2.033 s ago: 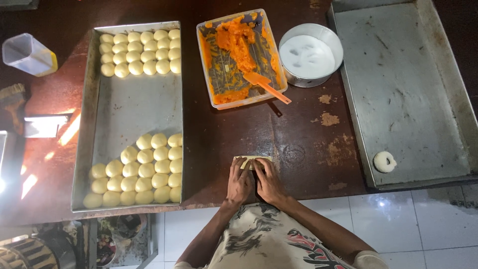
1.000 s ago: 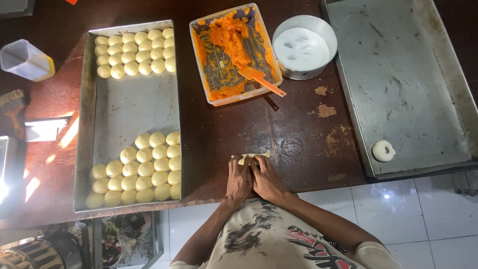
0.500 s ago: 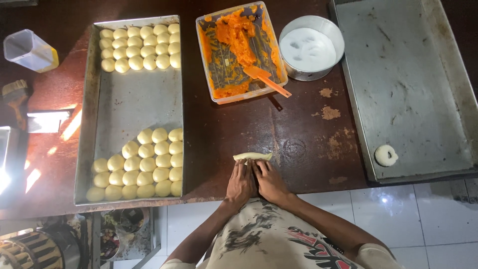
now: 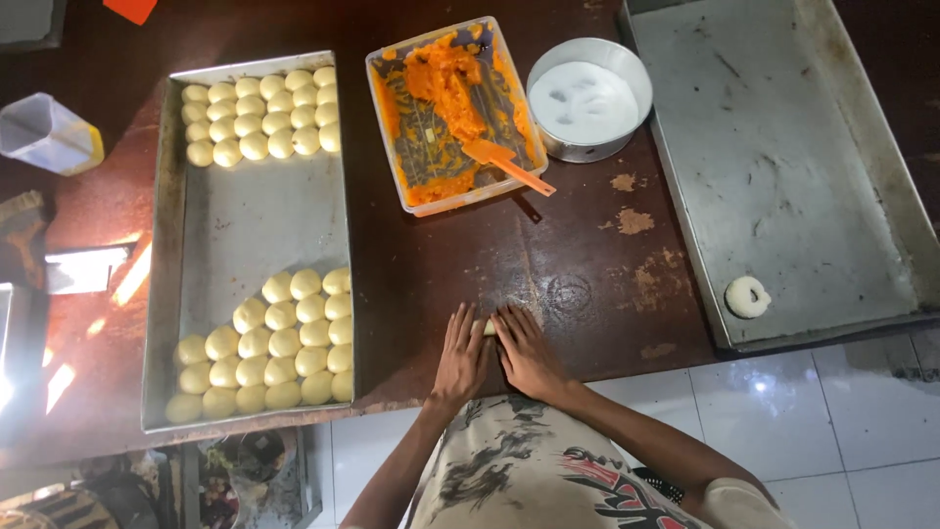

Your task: The person manually shapes dough balls, adds filling, rolls them into shapes, and coats them in sugar.

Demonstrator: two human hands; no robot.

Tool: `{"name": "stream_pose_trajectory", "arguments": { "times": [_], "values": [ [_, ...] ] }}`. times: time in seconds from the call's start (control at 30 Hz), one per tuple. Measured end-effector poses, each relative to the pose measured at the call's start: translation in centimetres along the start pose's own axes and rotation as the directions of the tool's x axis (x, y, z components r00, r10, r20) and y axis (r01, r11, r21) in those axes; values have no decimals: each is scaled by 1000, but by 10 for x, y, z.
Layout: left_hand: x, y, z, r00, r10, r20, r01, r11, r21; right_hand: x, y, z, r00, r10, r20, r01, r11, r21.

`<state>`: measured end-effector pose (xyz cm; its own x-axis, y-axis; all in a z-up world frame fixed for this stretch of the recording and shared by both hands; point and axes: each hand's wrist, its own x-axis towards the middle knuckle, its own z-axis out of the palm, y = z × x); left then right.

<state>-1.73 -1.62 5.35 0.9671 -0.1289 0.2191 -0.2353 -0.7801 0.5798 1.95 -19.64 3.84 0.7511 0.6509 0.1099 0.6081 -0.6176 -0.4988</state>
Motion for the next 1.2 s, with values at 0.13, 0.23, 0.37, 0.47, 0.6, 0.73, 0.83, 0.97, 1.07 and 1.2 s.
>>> {"name": "stream_pose_trajectory", "arguments": {
  "times": [0.13,0.23,0.37,0.47,0.6,0.73,0.83,0.97,1.07,1.2],
  "values": [
    [-23,-5,2,999,29,42,-30,999,32,-12,-7,-20,993,9,121,-6,1000,-24],
    [-15,-3,-4,997,-12,81,10,1000,24,-6,-3,-24,990,55,129,-57,998,12],
    [-3,1,-7,998,56,-24,-57,998,-26,3,1,-27,999,-31,-11,32,994,106],
    [-16,-4,-4,995,94,-33,-97,992,-85,-12,12,-12,999,-17,34,13,993,118],
    [-37,-28,10,998,-23,60,32,986,-164,-22,19,-6,995,79,64,-88,984,156],
    [-7,-29,-2,999,-33,13,36,976,-215,-1,32,-12,995,80,58,-89,980,177],
    [29,-24,-22,1000,9,8,-6,960,-279,14,47,-16,995,41,-89,-21,975,220],
    [62,-45,-7,998,2,-68,-24,948,-317,45,53,-57,985,72,-156,-41,981,190],
    [74,-53,6,998,10,-56,-26,961,-277,55,60,-60,985,111,-128,-89,982,166],
    [84,-58,19,998,15,-55,-19,996,-82,77,57,-82,975,210,72,-220,960,171]
  ]
}}
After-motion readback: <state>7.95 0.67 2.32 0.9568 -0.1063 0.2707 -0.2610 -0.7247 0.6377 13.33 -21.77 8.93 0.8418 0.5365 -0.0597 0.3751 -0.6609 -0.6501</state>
